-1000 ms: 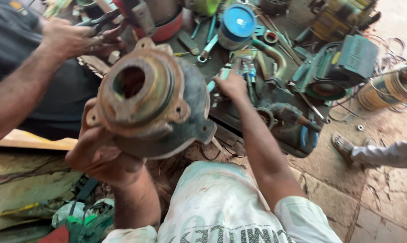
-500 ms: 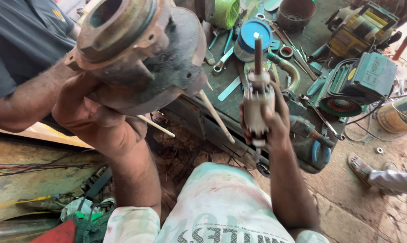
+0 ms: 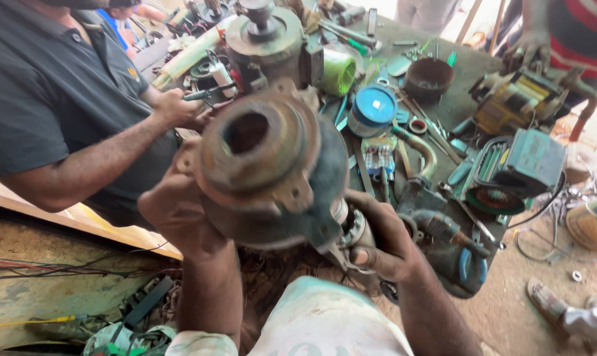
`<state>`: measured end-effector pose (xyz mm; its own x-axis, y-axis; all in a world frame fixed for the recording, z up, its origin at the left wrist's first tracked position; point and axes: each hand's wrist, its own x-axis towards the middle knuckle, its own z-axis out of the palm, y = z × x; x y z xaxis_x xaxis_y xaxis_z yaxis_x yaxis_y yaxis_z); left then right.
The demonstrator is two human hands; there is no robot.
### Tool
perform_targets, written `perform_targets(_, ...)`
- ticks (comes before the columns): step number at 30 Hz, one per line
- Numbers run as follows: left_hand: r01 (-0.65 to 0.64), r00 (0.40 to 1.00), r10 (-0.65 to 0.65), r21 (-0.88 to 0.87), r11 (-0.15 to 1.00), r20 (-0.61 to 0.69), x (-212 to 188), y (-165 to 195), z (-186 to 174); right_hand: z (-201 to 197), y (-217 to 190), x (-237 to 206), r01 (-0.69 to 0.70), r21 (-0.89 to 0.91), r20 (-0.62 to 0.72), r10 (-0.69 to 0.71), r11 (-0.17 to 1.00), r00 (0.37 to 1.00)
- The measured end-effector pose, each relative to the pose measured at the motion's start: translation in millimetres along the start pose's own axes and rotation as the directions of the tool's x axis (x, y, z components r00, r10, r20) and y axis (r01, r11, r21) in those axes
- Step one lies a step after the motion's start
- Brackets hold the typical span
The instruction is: The person disassembles a mechanical part, likely a water pump housing, using a screwdriver and their hands. They remove a small internal component, inspect the housing, and then attempt to reassemble the part.
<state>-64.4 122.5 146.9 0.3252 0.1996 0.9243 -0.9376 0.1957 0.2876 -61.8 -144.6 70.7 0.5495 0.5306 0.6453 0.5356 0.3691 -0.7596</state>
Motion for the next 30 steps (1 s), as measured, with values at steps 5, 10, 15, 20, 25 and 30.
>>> perform_targets(5, 0.034, 0.998, -0.028, -0.093, 0.995, 0.064, -14.8, 1.1, -5.7, 2.7, 12.5, -6.2, -0.022, -0.021, 0.086, 0.024, 1.000, 0.996)
perform_targets(10, 0.060, 0.998, -0.054, -0.183, 0.981, 0.036, -27.1, -1.6, -7.0, 11.0, 28.1, -14.6, 0.098, -0.033, 0.074, -0.096, 0.995, 0.993)
perform_targets(15, 0.106, 0.994, -0.100, -0.139, 0.985, 0.051, -32.5, 2.2, -5.3, 14.3, 34.4, -16.3, 0.219, -0.119, 0.061, -0.213, 0.968, 0.975)
perform_targets(20, 0.125, 0.992, -0.126, -0.220, 0.968, 0.007, -33.5, 8.5, 3.3, 21.7, 43.1, -18.4, 0.233, -0.048, 0.054, -0.231, 0.971, 0.972)
perform_targets(25, 0.143, 0.989, -0.150, -0.229, 0.963, -0.011, -34.6, 14.4, 9.3, 22.9, 42.7, -22.9, 0.164, 0.035, 0.045, -0.166, 0.986, 0.985)
perform_targets(30, 0.167, 0.985, -0.170, -0.251, 0.954, 0.008, -33.8, 11.2, 6.4, 24.5, 40.4, -24.5, 0.195, 0.038, 0.011, -0.195, 0.980, 0.981)
